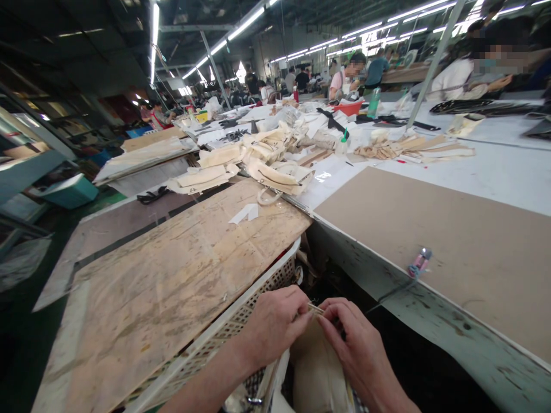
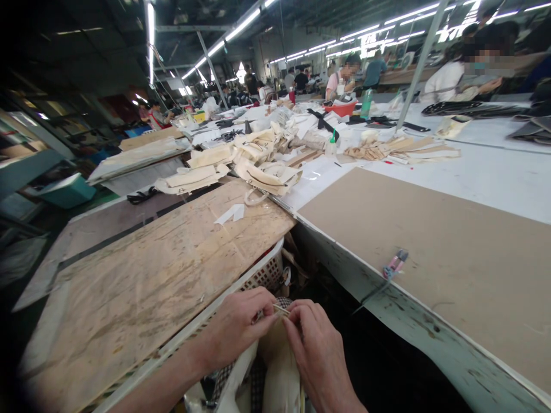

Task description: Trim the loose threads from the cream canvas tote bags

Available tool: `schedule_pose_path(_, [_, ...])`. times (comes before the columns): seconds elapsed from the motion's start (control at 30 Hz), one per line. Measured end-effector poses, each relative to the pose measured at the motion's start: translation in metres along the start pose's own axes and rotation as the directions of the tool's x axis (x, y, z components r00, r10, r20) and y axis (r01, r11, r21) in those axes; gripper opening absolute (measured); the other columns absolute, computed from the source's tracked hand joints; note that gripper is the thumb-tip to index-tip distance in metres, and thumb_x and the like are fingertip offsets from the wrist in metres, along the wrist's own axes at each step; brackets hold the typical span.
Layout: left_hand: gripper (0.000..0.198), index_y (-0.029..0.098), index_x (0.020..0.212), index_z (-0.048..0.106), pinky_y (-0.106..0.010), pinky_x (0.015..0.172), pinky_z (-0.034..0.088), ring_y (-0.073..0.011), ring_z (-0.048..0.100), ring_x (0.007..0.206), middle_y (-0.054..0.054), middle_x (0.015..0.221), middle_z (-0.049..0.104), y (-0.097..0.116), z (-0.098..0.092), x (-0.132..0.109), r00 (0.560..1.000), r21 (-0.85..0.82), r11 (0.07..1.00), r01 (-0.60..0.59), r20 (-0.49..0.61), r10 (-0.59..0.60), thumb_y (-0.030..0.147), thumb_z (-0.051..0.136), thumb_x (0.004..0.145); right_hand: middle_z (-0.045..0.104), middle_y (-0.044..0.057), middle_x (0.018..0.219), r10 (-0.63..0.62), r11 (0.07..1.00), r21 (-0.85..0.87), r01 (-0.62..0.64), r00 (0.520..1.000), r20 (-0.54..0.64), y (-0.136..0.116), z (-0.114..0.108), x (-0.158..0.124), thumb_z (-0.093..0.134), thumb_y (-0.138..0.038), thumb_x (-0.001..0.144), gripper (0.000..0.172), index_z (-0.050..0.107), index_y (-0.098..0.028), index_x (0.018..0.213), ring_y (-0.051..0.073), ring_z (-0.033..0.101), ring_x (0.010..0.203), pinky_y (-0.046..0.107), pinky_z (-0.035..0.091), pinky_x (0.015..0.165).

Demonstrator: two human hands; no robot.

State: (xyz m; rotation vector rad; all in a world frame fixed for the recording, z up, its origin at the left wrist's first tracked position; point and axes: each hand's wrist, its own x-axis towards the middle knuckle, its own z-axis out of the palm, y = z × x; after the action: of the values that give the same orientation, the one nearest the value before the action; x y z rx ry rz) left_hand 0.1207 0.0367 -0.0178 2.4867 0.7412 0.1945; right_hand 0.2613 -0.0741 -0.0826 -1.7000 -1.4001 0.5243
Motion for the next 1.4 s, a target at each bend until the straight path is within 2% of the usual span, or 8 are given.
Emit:
schedule_pose_path(0.13, [0.009,0.018,0.083,0.064,-0.025,0.08,0.045,-0.0162,0.06,0.089,-0.001,0.092,0.067,0.0,-0.003,-0.001,1.0,-0.102,0.995,-0.019,0.021,0.021,0.01,0.059,0.085,0.063,0.004,0.096,-0.036,0.999,-0.005,0.036,0.999,0.012,0.0,-0.001,0.0,0.047,-0.023,0.095,0.016,0.051,-0.023,0.08,0.018,0.06,0.086,0.029,0.05,0.071])
schedule_pose_path(0.27, [0.007,0.018,0.081,0.065,-0.026,0.081,0.046,-0.0176,0.061,0.091,-0.001,0.091,0.067,0.003,-0.004,-0.002,0.999,-0.115,0.992,0.041,0.009,-0.04,0.012,0.067,0.081,0.063,0.004,0.096,-0.058,0.998,0.015,0.058,0.998,0.012,-0.001,0.0,0.0,0.048,-0.021,0.095,0.015,0.053,-0.023,0.081,0.017,0.06,0.085,0.028,0.049,0.07])
schedule_pose_path(0.53, [0.017,0.019,0.078,0.073,-0.024,0.081,0.047,-0.0165,0.062,0.09,-0.002,0.093,0.067,0.0,0.002,0.0,1.0,-0.215,0.977,0.005,-0.029,-0.011,0.008,0.061,0.082,0.063,0.005,0.097,-0.064,0.997,0.048,0.065,0.998,-0.015,-0.003,-0.001,-0.001,0.046,-0.021,0.094,0.016,0.053,-0.023,0.08,0.017,0.061,0.084,0.028,0.05,0.07])
schedule_pose_path(0.77, [0.017,0.017,0.076,0.067,-0.024,0.083,0.046,-0.0143,0.059,0.089,-0.002,0.095,0.062,-0.004,0.005,0.001,0.997,-0.266,0.961,-0.072,-0.04,0.064,0.004,0.058,0.081,0.066,0.003,0.087,-0.017,1.0,-0.004,0.017,1.0,-0.027,0.001,0.0,-0.002,0.053,-0.028,0.094,0.009,0.06,-0.023,0.097,0.018,0.062,0.077,0.03,0.052,0.067])
schedule_pose_path(0.93, [0.018,0.018,0.076,0.065,-0.026,0.085,0.046,-0.0148,0.058,0.092,-0.003,0.099,0.06,-0.005,0.009,0.001,0.996,-0.271,0.959,-0.084,-0.058,0.071,0.006,0.054,0.084,0.07,0.002,0.093,-0.112,0.994,-0.011,0.112,0.99,-0.083,0.004,0.0,-0.001,0.056,-0.027,0.093,0.009,0.064,-0.025,0.096,0.018,0.066,0.085,0.03,0.054,0.075])
schedule_pose_path(1.23, [0.016,0.017,0.078,0.062,-0.027,0.086,0.045,-0.0157,0.059,0.093,-0.004,0.096,0.064,-0.006,0.017,0.0,0.987,-0.279,0.954,-0.107,-0.148,0.067,0.004,0.055,0.086,0.071,0.001,0.09,-0.036,0.997,0.071,0.04,0.998,-0.06,0.004,0.001,0.001,0.058,-0.023,0.091,0.007,0.065,-0.024,0.09,0.019,0.065,0.082,0.031,0.053,0.073])
schedule_pose_path(1.4, [0.017,0.017,0.076,0.057,-0.028,0.083,0.046,-0.0163,0.059,0.09,-0.004,0.092,0.065,-0.004,0.018,-0.001,0.986,-0.26,0.961,-0.098,-0.157,0.059,0.006,0.054,0.087,0.069,0.001,0.086,-0.004,0.995,0.1,0.007,1.0,-0.026,0.002,0.001,0.001,0.056,-0.023,0.092,0.009,0.065,-0.024,0.091,0.019,0.064,0.079,0.031,0.052,0.069])
